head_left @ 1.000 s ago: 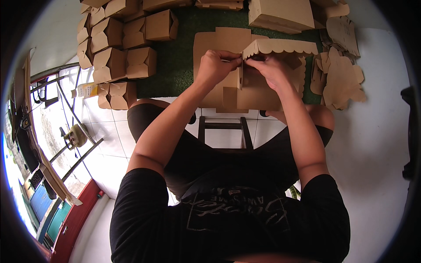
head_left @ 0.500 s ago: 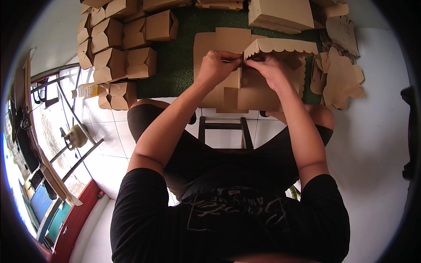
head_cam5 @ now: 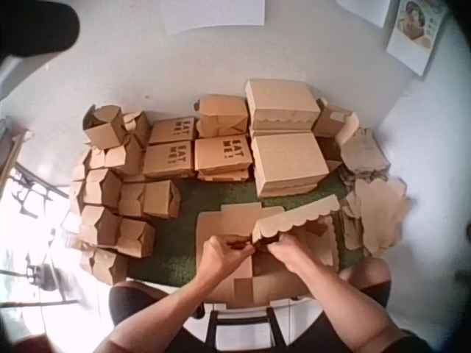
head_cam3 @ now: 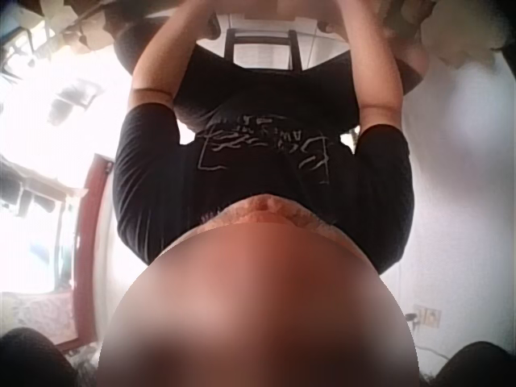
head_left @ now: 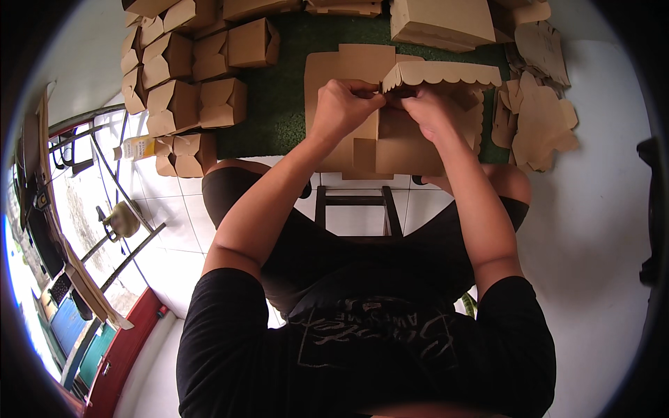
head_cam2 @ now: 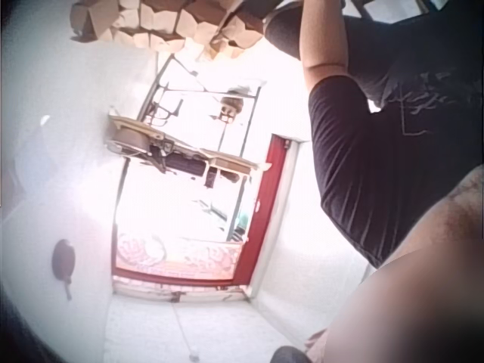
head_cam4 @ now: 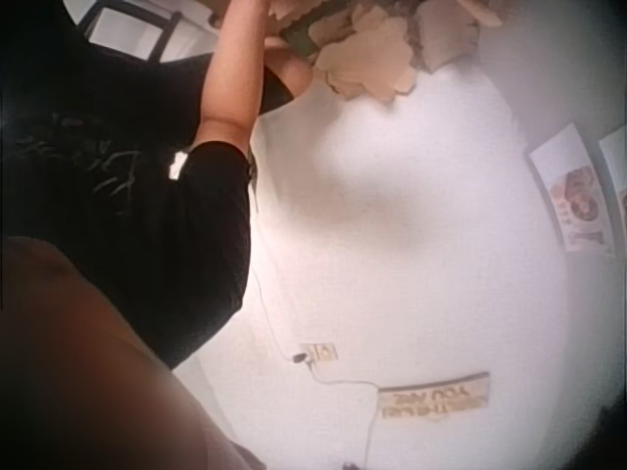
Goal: The person assembles a flat cardboard takeout box by folding the sides and tucking the tabs into slots to form a rectangular container. The finished box is then placed on a stack of completed boxes.
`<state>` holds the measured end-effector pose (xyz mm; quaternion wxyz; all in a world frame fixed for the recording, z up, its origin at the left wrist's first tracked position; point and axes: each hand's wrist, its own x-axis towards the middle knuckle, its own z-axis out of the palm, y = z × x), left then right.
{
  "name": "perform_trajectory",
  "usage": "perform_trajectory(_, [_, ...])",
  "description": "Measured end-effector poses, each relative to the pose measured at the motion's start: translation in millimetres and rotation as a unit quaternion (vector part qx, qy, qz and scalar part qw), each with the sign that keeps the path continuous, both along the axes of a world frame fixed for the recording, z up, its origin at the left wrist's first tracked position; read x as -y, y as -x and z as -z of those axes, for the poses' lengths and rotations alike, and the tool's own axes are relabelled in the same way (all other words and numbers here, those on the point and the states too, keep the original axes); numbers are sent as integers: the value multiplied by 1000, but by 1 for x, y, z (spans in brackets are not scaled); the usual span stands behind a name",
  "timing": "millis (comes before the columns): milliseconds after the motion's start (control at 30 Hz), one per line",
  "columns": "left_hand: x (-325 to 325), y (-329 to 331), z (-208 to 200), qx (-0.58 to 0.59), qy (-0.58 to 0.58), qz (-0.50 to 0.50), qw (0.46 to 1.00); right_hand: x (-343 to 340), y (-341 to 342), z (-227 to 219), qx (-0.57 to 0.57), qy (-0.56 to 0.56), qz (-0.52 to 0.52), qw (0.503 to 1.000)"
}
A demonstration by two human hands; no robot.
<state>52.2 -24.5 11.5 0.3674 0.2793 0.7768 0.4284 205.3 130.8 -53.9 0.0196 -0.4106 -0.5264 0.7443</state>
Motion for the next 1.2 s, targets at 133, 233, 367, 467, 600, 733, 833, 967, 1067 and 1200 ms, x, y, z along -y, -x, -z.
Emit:
perform_trajectory(133, [-1, -1, 1, -32, 13, -9, 999, -1, 1, 17, 56, -44, -7, 997])
perform_trajectory(233, [0, 0, 2, -37, 11, -10, 999, 6, 2, 17, 52, -58, 7, 997])
perform_trajectory(367, [1, 1, 3, -31, 20, -8, 999, 15, 4, 7, 64, -107, 18, 992])
perform_trajectory(467, [0, 1, 6, -30, 15, -15, 999, 15, 2, 5, 72, -108, 7, 991])
perform_trajectory(600, [0, 2, 7, -38, 11, -25, 999, 15, 5, 13, 113, -115, 4, 987])
perform_trajectory(733, [2, 2, 7, -68, -2, -28, 997, 28, 4, 13, 115, -270, 16, 956])
perform_trajectory(833, [1, 2, 9, -93, -14, -33, 995, 32, 3, 5, 137, -330, -6, 934])
perform_trajectory(967, [1, 8, 18, -101, 14, -30, 994, 34, 11, 0, 119, -383, -20, 916])
perform_trajectory(1067, [10, 14, 23, -143, -48, -28, 988, 33, 14, -6, 79, -346, -37, 934])
perform_trajectory(1200, [7, 20, 30, 24, -57, -100, 993, 32, 23, -14, 45, -307, -51, 949])
